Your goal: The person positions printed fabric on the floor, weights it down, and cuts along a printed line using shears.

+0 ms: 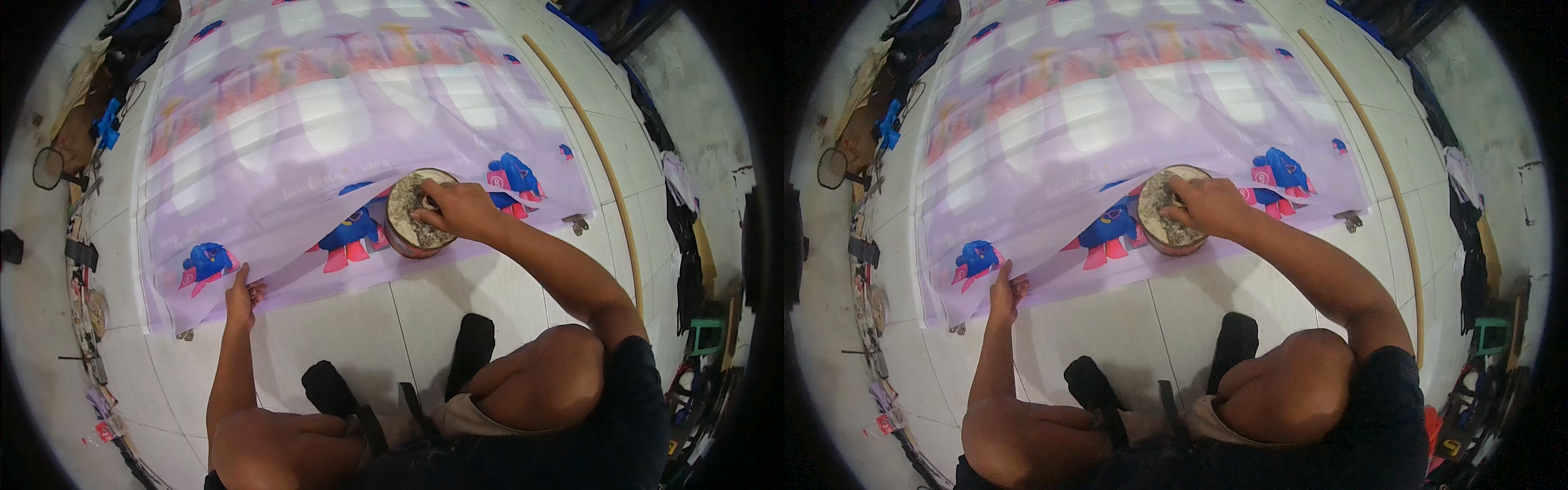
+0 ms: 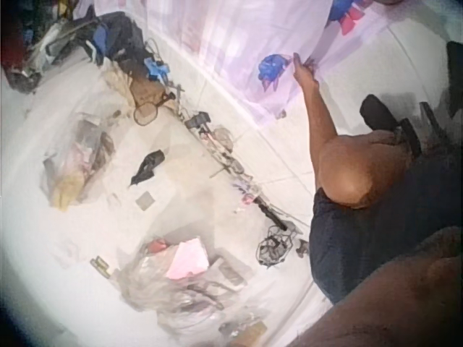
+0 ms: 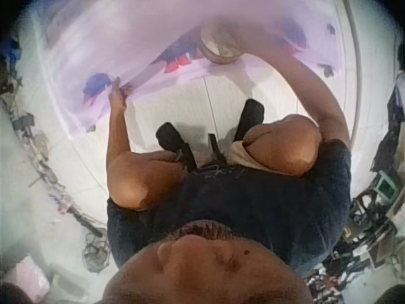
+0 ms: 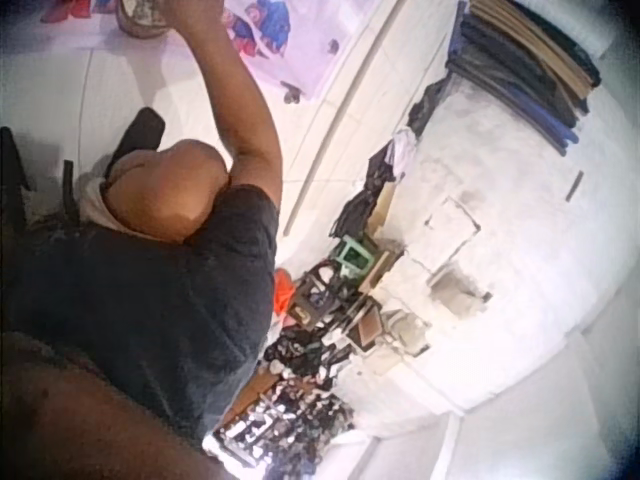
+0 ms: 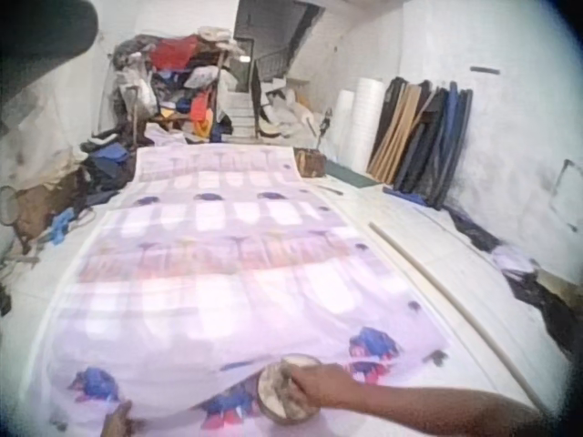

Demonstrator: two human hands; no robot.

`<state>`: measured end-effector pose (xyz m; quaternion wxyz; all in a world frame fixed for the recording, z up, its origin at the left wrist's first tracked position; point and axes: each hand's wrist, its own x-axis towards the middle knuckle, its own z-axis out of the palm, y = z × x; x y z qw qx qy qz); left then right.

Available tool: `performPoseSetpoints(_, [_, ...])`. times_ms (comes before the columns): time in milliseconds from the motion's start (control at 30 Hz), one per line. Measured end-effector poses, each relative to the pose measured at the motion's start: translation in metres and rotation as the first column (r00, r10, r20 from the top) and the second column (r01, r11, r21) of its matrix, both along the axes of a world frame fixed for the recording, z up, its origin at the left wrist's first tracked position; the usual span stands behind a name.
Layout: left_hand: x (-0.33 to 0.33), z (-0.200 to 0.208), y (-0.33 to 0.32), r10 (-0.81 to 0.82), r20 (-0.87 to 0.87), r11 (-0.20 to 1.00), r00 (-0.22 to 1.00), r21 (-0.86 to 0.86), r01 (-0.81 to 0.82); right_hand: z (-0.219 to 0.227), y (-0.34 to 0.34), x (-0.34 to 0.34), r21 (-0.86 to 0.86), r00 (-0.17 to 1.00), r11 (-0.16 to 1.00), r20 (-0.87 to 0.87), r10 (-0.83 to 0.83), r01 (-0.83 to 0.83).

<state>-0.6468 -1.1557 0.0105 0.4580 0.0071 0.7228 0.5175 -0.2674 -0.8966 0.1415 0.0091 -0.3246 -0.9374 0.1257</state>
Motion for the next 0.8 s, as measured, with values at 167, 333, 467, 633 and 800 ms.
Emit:
performPoseSetpoints(167, [-0.015, -0.008, -0.001, -0.058, -0.192, 0.998, 0.980, -0.041, 0.051, -0.003, -0.013, 0.014, 0.055, 0.992, 0.992, -0.033, 0.118, -0.116])
performPoseSetpoints(333, [-0.033, -0.021, -0.014, 0.091, -0.227, 0.996, 0.970, 0.026, -0.087, 0.002, -0.069, 0.045, 0.013, 0.963, 0.985, -0.207, 0.172, -0.173])
performPoseSetpoints(467, [-0.048, -0.058, -0.035, 0.133, -0.200, 0.990, 0.971, 0.072, -0.120, -0.001, -0.093, 0.052, -0.204, 0.966, 0.963, -0.221, 0.133, -0.179])
performPoseSetpoints(633, [-0.033, -0.082, -0.035, 0.268, -0.272, 0.960, 0.924, 0.162, -0.230, -0.014, -0.131, 0.081, -0.332, 0.974, 0.925, -0.184, 0.130, -0.186])
performPoseSetpoints(800, [-0.039, -0.076, -0.038, 0.194, -0.260, 0.980, 0.946, 0.082, -0.179, 0.000, -0.132, 0.087, -0.525, 0.966, 0.811, -0.118, 0.231, -0.258])
